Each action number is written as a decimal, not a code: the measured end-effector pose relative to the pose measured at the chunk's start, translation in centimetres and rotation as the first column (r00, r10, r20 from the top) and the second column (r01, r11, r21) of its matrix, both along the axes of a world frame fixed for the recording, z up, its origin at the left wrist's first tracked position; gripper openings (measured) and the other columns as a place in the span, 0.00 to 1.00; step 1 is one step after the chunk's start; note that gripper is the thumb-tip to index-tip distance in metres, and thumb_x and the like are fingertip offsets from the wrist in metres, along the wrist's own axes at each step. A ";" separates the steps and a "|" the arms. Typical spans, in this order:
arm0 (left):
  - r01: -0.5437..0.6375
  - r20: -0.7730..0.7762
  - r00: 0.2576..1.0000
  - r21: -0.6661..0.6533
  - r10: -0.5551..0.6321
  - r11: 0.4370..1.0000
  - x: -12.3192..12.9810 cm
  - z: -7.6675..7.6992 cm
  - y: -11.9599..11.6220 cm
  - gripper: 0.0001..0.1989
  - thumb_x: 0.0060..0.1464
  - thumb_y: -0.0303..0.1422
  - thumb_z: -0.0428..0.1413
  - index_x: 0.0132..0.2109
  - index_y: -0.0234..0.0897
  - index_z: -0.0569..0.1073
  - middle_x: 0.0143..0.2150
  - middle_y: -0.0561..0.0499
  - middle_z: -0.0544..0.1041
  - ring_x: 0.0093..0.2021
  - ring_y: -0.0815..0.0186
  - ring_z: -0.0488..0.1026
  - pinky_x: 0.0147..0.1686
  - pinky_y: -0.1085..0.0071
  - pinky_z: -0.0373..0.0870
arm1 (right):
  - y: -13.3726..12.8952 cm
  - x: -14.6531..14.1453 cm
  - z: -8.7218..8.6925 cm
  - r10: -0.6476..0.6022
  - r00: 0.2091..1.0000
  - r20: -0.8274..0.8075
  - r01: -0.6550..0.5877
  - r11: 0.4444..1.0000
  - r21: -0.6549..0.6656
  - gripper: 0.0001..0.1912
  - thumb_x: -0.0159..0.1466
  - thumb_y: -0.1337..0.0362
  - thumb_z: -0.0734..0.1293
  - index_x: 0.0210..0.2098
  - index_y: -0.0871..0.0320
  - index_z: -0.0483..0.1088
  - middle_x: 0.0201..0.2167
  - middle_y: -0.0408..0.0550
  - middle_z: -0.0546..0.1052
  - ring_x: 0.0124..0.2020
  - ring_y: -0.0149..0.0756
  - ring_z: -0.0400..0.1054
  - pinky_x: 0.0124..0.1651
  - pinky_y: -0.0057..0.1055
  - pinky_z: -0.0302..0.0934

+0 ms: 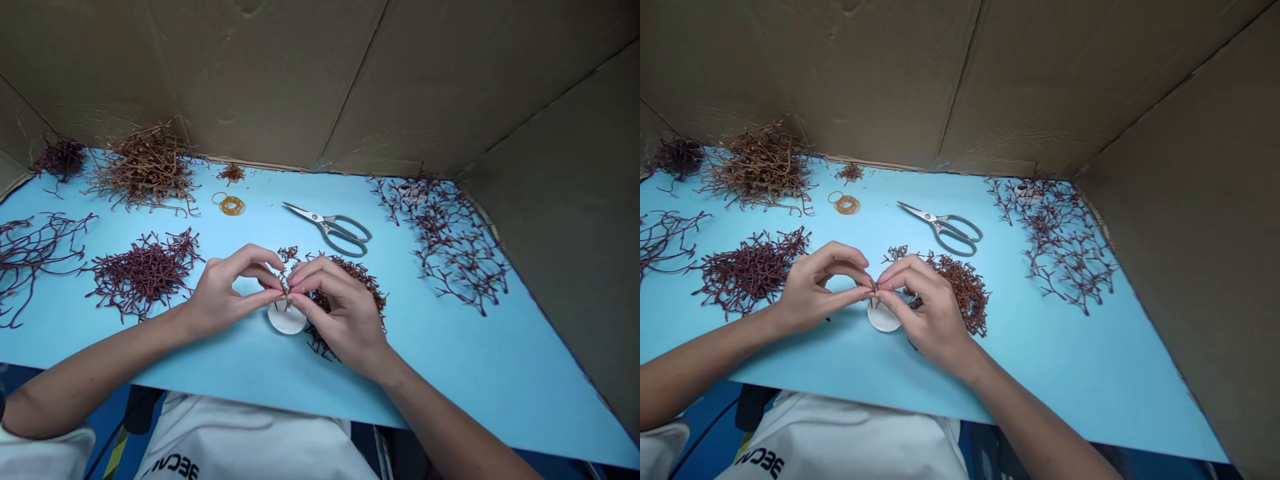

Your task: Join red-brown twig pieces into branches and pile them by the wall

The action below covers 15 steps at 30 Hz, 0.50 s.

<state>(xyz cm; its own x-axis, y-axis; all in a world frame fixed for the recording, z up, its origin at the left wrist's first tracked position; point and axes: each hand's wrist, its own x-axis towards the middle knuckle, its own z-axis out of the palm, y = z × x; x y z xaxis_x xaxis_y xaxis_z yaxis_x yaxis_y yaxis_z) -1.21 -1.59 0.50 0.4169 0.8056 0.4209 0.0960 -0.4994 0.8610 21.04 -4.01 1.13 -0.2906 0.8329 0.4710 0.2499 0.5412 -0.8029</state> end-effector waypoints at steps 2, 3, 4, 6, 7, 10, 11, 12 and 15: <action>-0.005 -0.010 1.000 0.024 0.005 1.000 0.0 -0.1 0.0 0.17 0.62 0.29 0.69 0.54 0.40 0.74 0.40 0.52 0.86 0.40 0.65 0.87 0.40 0.76 0.82 | 0.0 0.0 0.0 -0.006 1.000 0.005 0.006 1.000 0.008 0.07 0.70 0.72 0.73 0.38 0.53 0.76 0.40 0.46 0.79 0.44 0.36 0.77 0.49 0.37 0.73; -0.005 -0.006 1.000 0.032 0.005 0.999 0.1 -0.1 0.0 0.17 0.62 0.29 0.69 0.54 0.40 0.74 0.40 0.51 0.86 0.40 0.66 0.87 0.40 0.76 0.82 | 0.1 0.0 0.0 -0.012 1.000 0.007 0.011 1.000 0.020 0.07 0.69 0.72 0.73 0.38 0.53 0.76 0.40 0.46 0.79 0.44 0.37 0.77 0.49 0.38 0.73; -0.005 0.005 1.000 0.034 0.005 0.999 0.1 -0.1 0.0 0.17 0.62 0.29 0.68 0.55 0.40 0.74 0.40 0.51 0.86 0.40 0.66 0.87 0.41 0.75 0.82 | 0.1 0.0 0.0 -0.018 1.000 0.009 0.018 0.999 0.035 0.07 0.69 0.72 0.73 0.39 0.53 0.77 0.40 0.47 0.79 0.44 0.37 0.77 0.48 0.38 0.74; -0.007 0.033 0.999 0.038 0.006 0.999 0.2 -0.1 0.1 0.20 0.60 0.30 0.70 0.56 0.39 0.74 0.42 0.50 0.86 0.41 0.66 0.86 0.43 0.73 0.82 | 0.1 0.0 0.2 -0.035 0.999 0.017 0.034 0.997 0.065 0.07 0.69 0.72 0.73 0.39 0.53 0.77 0.41 0.47 0.80 0.44 0.38 0.78 0.48 0.39 0.74; -0.011 0.039 0.999 0.040 0.010 0.999 0.2 -0.1 0.2 0.21 0.59 0.31 0.71 0.56 0.39 0.74 0.43 0.48 0.86 0.41 0.65 0.85 0.44 0.72 0.81 | 0.1 0.0 0.3 -0.049 0.999 0.024 0.046 0.996 0.081 0.07 0.69 0.72 0.73 0.40 0.53 0.77 0.41 0.48 0.80 0.44 0.38 0.78 0.47 0.39 0.74; -0.037 0.047 0.998 0.035 0.035 0.999 0.1 0.2 0.4 0.24 0.55 0.36 0.74 0.55 0.37 0.76 0.44 0.46 0.84 0.40 0.65 0.81 0.41 0.70 0.79 | 0.0 0.0 0.5 -0.107 0.993 0.055 0.098 0.984 0.149 0.07 0.70 0.72 0.72 0.40 0.53 0.77 0.42 0.49 0.81 0.44 0.39 0.78 0.46 0.40 0.74; -0.040 0.050 0.998 0.015 0.040 0.999 0.1 0.3 0.5 0.23 0.56 0.37 0.73 0.55 0.36 0.77 0.43 0.46 0.83 0.38 0.66 0.79 0.39 0.71 0.77 | 0.0 0.0 0.5 -0.129 0.989 0.065 0.116 0.976 0.183 0.07 0.70 0.73 0.72 0.40 0.52 0.77 0.42 0.49 0.81 0.44 0.40 0.78 0.46 0.41 0.73; -0.040 0.056 0.998 -0.017 0.041 0.999 0.1 0.4 0.5 0.22 0.57 0.38 0.72 0.54 0.36 0.78 0.40 0.47 0.83 0.36 0.67 0.77 0.37 0.71 0.76 | 0.0 0.0 0.5 -0.149 0.986 0.073 0.130 0.967 0.217 0.08 0.70 0.73 0.72 0.40 0.52 0.76 0.42 0.49 0.81 0.44 0.40 0.78 0.47 0.42 0.73; -0.025 0.071 0.997 -0.125 0.034 0.992 0.3 0.7 0.3 0.15 0.60 0.38 0.69 0.50 0.35 0.82 0.33 0.49 0.81 0.31 0.69 0.74 0.32 0.73 0.73 | 0.0 -0.1 0.4 -0.174 0.980 0.096 0.139 0.946 0.294 0.09 0.69 0.74 0.72 0.41 0.51 0.76 0.41 0.49 0.82 0.43 0.42 0.78 0.48 0.47 0.72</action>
<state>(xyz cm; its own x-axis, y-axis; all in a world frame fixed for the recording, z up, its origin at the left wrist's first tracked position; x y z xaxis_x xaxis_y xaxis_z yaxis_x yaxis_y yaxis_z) -0.94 -1.26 1.18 0.3640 0.8650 0.3454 0.0438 -0.3863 0.9213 20.91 -3.99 1.50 -0.2362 0.7084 0.6652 0.4340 0.6894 -0.5800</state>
